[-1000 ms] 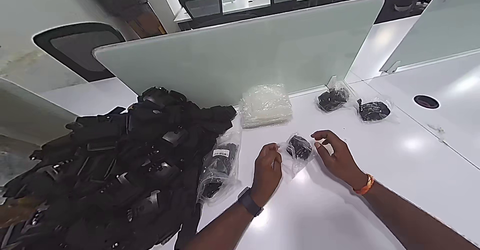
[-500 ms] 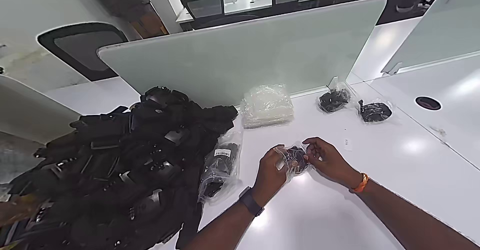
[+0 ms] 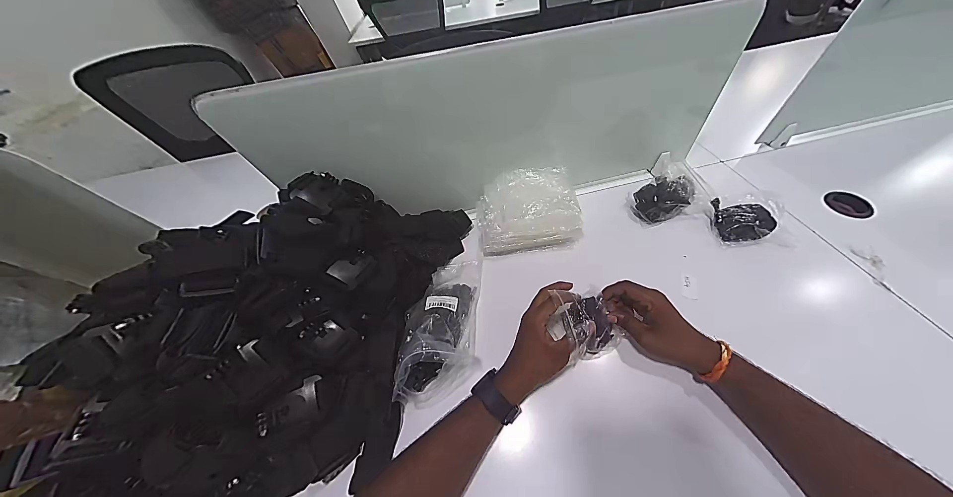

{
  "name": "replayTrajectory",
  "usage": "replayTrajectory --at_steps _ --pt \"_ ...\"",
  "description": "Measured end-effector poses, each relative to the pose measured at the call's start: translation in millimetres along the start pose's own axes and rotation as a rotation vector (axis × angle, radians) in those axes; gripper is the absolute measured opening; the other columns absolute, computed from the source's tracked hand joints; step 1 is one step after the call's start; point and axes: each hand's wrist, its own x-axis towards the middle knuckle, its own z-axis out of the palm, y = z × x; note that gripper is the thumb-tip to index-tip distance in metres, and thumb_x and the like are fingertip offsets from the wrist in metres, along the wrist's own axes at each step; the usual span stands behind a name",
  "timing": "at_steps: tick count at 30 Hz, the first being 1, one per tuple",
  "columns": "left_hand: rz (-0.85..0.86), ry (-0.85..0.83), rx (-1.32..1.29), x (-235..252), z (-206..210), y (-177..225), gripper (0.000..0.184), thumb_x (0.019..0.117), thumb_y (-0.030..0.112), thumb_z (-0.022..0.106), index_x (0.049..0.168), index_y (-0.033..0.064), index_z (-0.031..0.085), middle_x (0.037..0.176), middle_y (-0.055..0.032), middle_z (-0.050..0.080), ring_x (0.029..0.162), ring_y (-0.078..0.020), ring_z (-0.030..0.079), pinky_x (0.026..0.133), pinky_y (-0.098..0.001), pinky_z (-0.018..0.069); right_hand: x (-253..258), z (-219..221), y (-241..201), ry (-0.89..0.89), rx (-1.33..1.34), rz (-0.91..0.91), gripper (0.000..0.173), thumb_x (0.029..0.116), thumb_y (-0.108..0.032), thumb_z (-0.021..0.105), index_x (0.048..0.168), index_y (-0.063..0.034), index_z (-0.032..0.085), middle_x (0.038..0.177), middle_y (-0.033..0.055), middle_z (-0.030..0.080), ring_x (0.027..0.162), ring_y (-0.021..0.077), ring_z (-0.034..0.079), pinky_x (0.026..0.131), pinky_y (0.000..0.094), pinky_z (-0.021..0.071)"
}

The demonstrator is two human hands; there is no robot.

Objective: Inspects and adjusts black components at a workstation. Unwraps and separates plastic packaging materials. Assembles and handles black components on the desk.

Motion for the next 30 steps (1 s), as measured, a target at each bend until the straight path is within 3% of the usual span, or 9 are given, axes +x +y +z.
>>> replayTrajectory --at_steps 7,15,18,20,22,23,24,27,30 --pt "-0.009 0.081 -0.014 0.3 -0.2 -2.3 0.027 0.0813 0.001 0.074 0.107 -0.0059 0.07 0.128 -0.0167 0.063 0.109 -0.0155 0.066 0.094 -0.0291 0.0569 0.6 -1.6 0.0 0.024 -0.121 -0.031 0.02 0.1015 -0.01 0.057 0.116 -0.0013 0.066 0.098 0.0043 0.062 0.082 0.0042 0.058 0.075 0.0198 0.0517" --pt "0.048 0.18 -0.122 2.3 -4.7 -7.9 0.014 0.0966 0.006 0.063 0.1 -0.0064 0.068 0.126 -0.0192 0.065 0.119 -0.022 0.063 0.103 -0.0368 0.0537 9.8 -46.4 25.9 0.439 -0.135 0.136 0.022 0.0993 -0.003 0.054 0.119 0.0007 0.063 0.095 0.0033 0.064 0.082 0.003 0.059 0.077 0.0207 0.0521" --pt "-0.002 0.197 -0.24 1.9 -9.4 -4.0 0.022 0.1015 0.005 0.05 0.108 -0.0072 0.067 0.104 -0.0111 0.071 0.099 -0.0143 0.068 0.092 -0.0325 0.0567 9.9 -60.5 24.0 0.399 -0.143 0.279 0.023 0.0986 -0.003 0.055 0.12 -0.0011 0.064 0.098 0.0059 0.065 0.077 0.0052 0.059 0.072 0.0226 0.0517" --pt "-0.063 0.149 -0.235 0.9 -11.0 -0.5 0.024 0.1003 0.005 0.045 0.097 -0.0021 0.067 0.085 -0.0028 0.068 0.078 -0.0074 0.065 0.074 -0.0257 0.0548 8.0 -71.4 18.2 0.239 -0.314 0.382 0.026 0.0987 -0.006 0.055 0.122 -0.002 0.064 0.1 0.0096 0.062 0.075 0.0125 0.057 0.068 0.0294 0.0496" --pt "-0.11 0.06 -0.178 -0.8 -10.7 2.0 0.025 0.0991 0.006 0.045 0.085 0.0014 0.065 0.072 0.0006 0.064 0.064 -0.0053 0.06 0.061 -0.0237 0.0512 3.2 -77.4 3.9 0.123 -0.623 0.411 0.031 0.1001 -0.019 0.059 0.127 -0.0075 0.066 0.12 0.0156 0.065 0.102 0.0287 0.064 0.086 0.0494 0.0529" --pt "-0.116 0.015 -0.134 -1.8 -10.4 2.6 0.025 0.099 0.006 0.046 0.081 0.0028 0.064 0.069 0.0016 0.062 0.061 -0.0044 0.058 0.059 -0.0228 0.0491 1.2 -75.3 -4.4 0.152 -0.75 0.359 0.034 0.1003 -0.028 0.06 0.128 -0.0087 0.067 0.129 0.0182 0.063 0.116 0.038 0.06 0.092 0.0625 0.0476" --pt "-0.117 -0.016 -0.084 -2.6 -9.7 2.9 0.025 0.0985 0.007 0.048 0.078 0.0043 0.062 0.066 0.003 0.06 0.058 -0.0032 0.055 0.056 -0.0216 0.0464 0.5 -72.3 -11.7 0.204 -0.855 0.261 0.038 0.1009 -0.035 0.059 0.128 -0.0101 0.068 0.135 0.0176 0.061 0.124 0.0408 0.057 0.096 0.0666 0.0438" --pt "-0.148 -0.087 0.075 -2.5 -8.3 3.8 0.025 0.0976 0.012 0.052 0.074 0.0046 0.057 0.058 0.0034 0.046 0.052 -0.0046 0.045 0.051 -0.0228 0.0386 1.4 -59.1 -32.4 0.21 -0.882 -0.043 0.039 0.1034 -0.037 0.05 0.127 -0.0125 0.07 0.141 0.0089 0.061 0.133 0.0289 0.055 0.111 0.0562 0.0414" --pt "-0.15 -0.083 0.2 -1.0 -7.3 6.2 0.025 0.0971 0.019 0.058 0.077 0.0039 0.061 0.061 0.0011 0.051 0.054 -0.0054 0.048 0.053 -0.023 0.0413 -0.4 -39.4 -27.9 -0.075 -0.79 -0.104 0.042 0.1057 -0.04 0.045 0.133 -0.0174 0.066 0.149 0.0033 0.057 0.143 0.0247 0.047 0.118 0.0555 0.0332"
